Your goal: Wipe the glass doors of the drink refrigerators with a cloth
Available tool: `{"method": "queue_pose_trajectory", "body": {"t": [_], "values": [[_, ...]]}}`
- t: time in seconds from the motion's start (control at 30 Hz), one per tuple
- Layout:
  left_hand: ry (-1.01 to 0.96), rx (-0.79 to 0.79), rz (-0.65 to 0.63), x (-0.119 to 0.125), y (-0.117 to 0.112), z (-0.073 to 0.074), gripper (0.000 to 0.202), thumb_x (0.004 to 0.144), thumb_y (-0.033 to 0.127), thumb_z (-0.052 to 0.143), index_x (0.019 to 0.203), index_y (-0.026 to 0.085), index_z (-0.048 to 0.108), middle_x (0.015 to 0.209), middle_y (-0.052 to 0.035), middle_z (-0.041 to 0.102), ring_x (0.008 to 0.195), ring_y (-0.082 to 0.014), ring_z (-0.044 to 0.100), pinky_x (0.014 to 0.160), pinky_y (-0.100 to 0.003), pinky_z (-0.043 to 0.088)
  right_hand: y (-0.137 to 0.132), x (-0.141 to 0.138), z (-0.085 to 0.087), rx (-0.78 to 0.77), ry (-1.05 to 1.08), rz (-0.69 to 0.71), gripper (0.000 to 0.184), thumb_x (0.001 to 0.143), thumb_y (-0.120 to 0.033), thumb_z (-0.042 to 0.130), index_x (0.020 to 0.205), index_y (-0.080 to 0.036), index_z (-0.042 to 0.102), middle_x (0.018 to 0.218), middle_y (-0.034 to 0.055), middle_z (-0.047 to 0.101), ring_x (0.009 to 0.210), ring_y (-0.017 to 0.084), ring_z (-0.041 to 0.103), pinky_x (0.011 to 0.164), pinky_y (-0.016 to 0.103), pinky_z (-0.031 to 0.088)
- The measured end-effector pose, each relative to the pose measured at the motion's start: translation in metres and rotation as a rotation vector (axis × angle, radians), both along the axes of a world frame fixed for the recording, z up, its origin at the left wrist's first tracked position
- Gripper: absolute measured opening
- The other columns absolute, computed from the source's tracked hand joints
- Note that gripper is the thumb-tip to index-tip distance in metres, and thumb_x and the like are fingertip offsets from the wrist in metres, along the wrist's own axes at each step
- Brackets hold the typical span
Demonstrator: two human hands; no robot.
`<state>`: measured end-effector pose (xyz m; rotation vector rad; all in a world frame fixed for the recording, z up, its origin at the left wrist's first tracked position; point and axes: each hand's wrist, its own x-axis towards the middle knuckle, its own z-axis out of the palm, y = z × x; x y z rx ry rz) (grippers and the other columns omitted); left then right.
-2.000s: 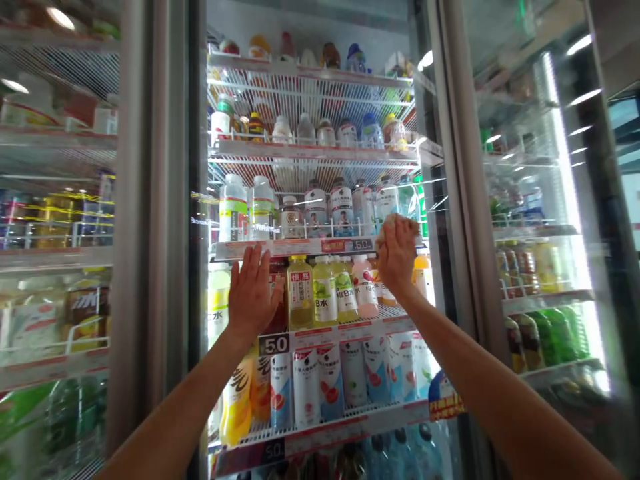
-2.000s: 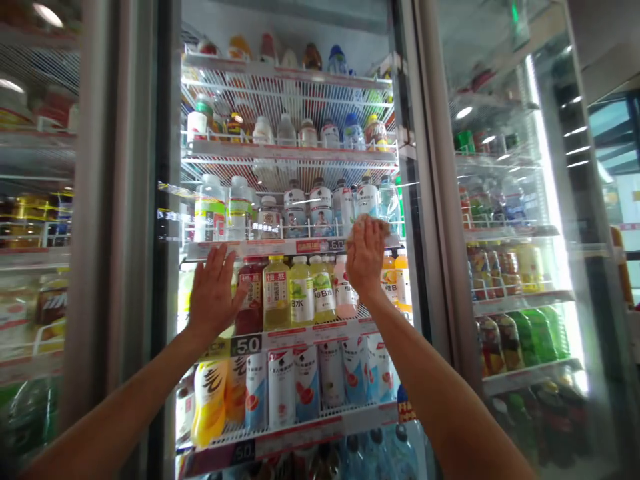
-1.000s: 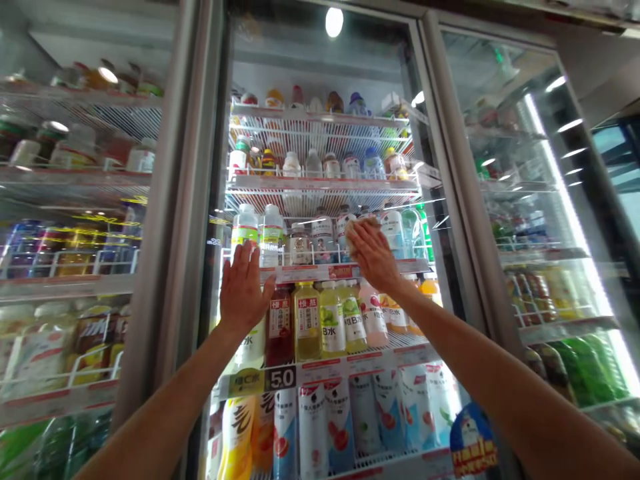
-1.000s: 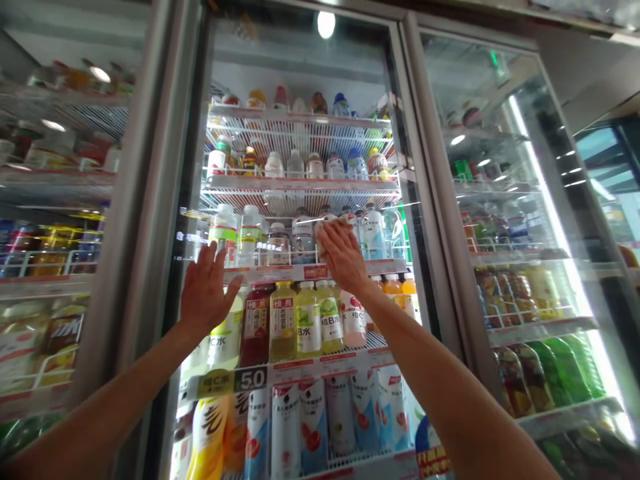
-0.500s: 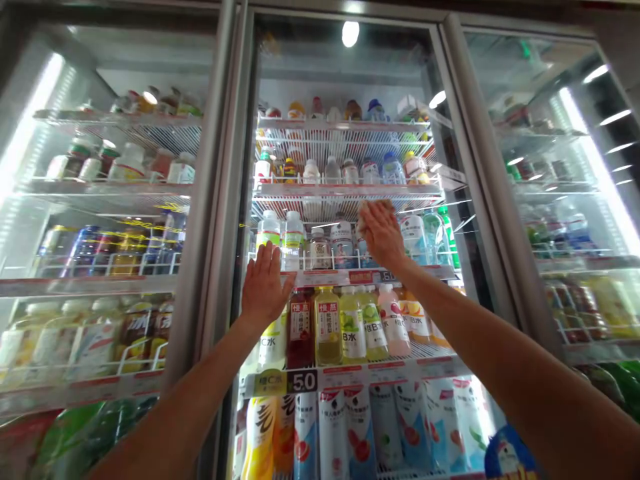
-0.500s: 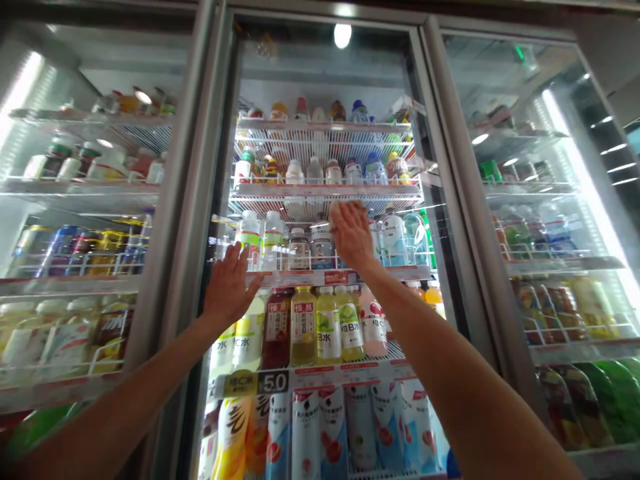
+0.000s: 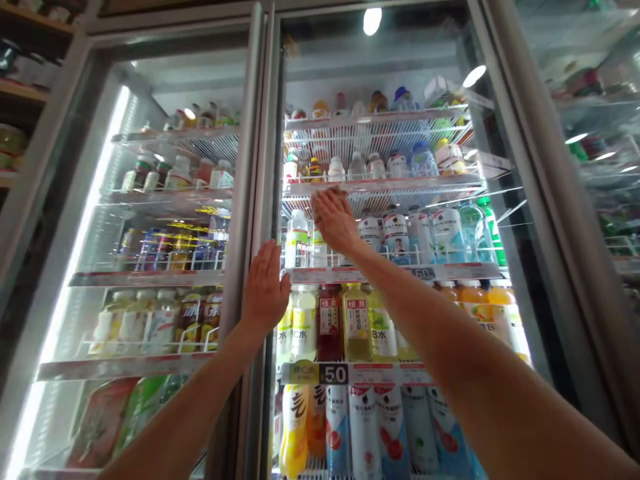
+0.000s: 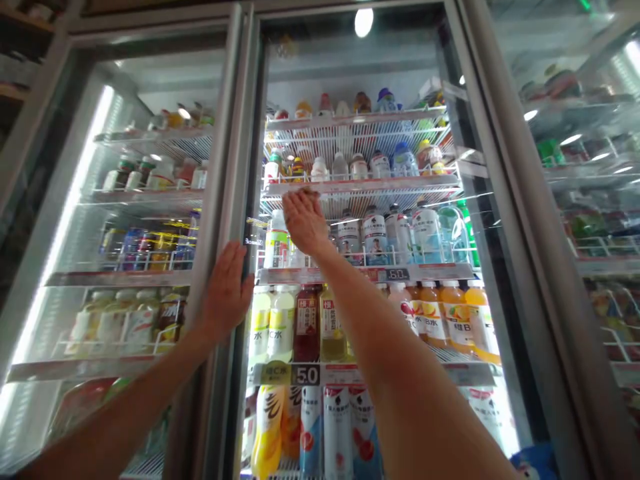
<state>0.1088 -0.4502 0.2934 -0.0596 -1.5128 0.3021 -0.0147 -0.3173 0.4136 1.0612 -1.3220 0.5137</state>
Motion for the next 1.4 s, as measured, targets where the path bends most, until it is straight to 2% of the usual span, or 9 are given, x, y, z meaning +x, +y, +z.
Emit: {"method": "queue_pose_trajectory", "body": {"t": [0.2,0.33,0.6,0.7,0.9,1.03,1.1,1.27,1.4], "values": [[-0.031,0.084,-0.196,-0.008,0.016,-0.001,0.051,0.092,0.028,0.028,0.142,0.017,0.025,0.144,-0.0124,0.038,0.134,-0.0196,0.034,0.112,-0.042,0.029,-0.011,0.018,-0.065,0.374,0.277,0.085,0.041,0.092,-0.028,0.038,0.130,-0.015,0.048,0.138,0.0062,0.048,0.135,0.019,0.033,0.115,0.041,0.022],[-0.176,0.100,-0.286,-0.040,0.043,-0.015,0.052,0.094,0.035,0.025,0.142,0.015,0.022,0.145,-0.0133,0.036,0.136,-0.0184,0.031,0.111,-0.041,0.032,0.022,0.005,-0.102,0.383,0.267,0.082,0.044,0.086,-0.034,0.049,0.127,-0.018,0.050,0.139,0.0073,0.048,0.136,0.020,0.031,0.115,0.044,0.022],[-0.032,0.155,-0.047,-0.068,0.036,0.031,0.056,0.086,0.039,0.041,0.133,0.009,0.039,0.147,-0.0175,0.030,0.140,-0.0306,0.018,0.113,-0.051,0.020,0.163,-0.078,-0.094,-0.192,0.026,-0.236,0.042,0.089,-0.030,0.040,0.129,-0.021,0.047,0.147,0.0066,0.037,0.139,0.024,0.025,0.112,0.055,0.015],[0.034,0.138,-0.004,-0.080,0.048,0.031,0.056,0.086,0.035,0.038,0.135,0.008,0.036,0.147,-0.0183,0.030,0.140,-0.0316,0.017,0.111,-0.054,0.023,0.190,-0.101,-0.105,-0.264,-0.023,-0.290,0.047,0.091,-0.032,0.037,0.136,-0.022,0.038,0.149,0.0075,0.033,0.139,0.026,0.026,0.110,0.054,0.020],[-0.299,-0.495,0.069,-0.087,0.066,0.010,0.051,0.087,0.031,0.036,0.136,0.016,0.034,0.145,-0.0089,0.038,0.140,-0.0223,0.022,0.113,-0.041,0.027,0.192,-0.111,-0.129,-0.250,0.041,-0.272,0.047,0.091,-0.031,0.037,0.137,-0.025,0.037,0.147,0.0069,0.036,0.138,0.025,0.028,0.109,0.051,0.024],[-0.019,-0.152,0.051,-0.065,0.031,0.041,0.046,0.088,0.026,0.036,0.132,0.014,0.039,0.145,-0.0111,0.035,0.137,-0.0284,0.025,0.113,-0.048,0.025,0.194,-0.110,-0.129,-0.240,0.067,-0.249,0.044,0.091,-0.030,0.037,0.134,-0.024,0.041,0.144,0.0072,0.040,0.137,0.024,0.031,0.109,0.049,0.026],[0.076,-0.026,0.048,-0.065,0.028,0.037,0.047,0.088,0.026,0.037,0.132,0.010,0.037,0.144,-0.0149,0.035,0.135,-0.0306,0.028,0.112,-0.050,0.027,0.194,-0.110,-0.129,-0.250,0.066,-0.246,0.043,0.091,-0.029,0.038,0.133,-0.023,0.043,0.144,0.0080,0.041,0.137,0.024,0.030,0.109,0.049,0.026],[-0.174,-0.526,0.047,-0.085,0.055,-0.008,0.051,0.088,0.028,0.038,0.137,0.015,0.031,0.141,-0.0111,0.041,0.135,-0.0242,0.031,0.111,-0.044,0.031,0.194,-0.110,-0.131,-0.247,0.068,-0.225,0.045,0.090,-0.027,0.039,0.135,-0.026,0.042,0.145,0.0057,0.040,0.137,0.024,0.031,0.109,0.049,0.027],[-0.178,-0.430,0.061,-0.076,0.036,0.017,0.048,0.089,0.023,0.034,0.136,0.017,0.034,0.142,-0.0084,0.042,0.137,-0.0221,0.028,0.112,-0.045,0.029,0.195,-0.108,-0.132,-0.249,0.075,-0.227,0.043,0.090,-0.027,0.039,0.133,-0.024,0.044,0.143,0.0069,0.042,0.136,0.024,0.032,0.109,0.049,0.027]]}}
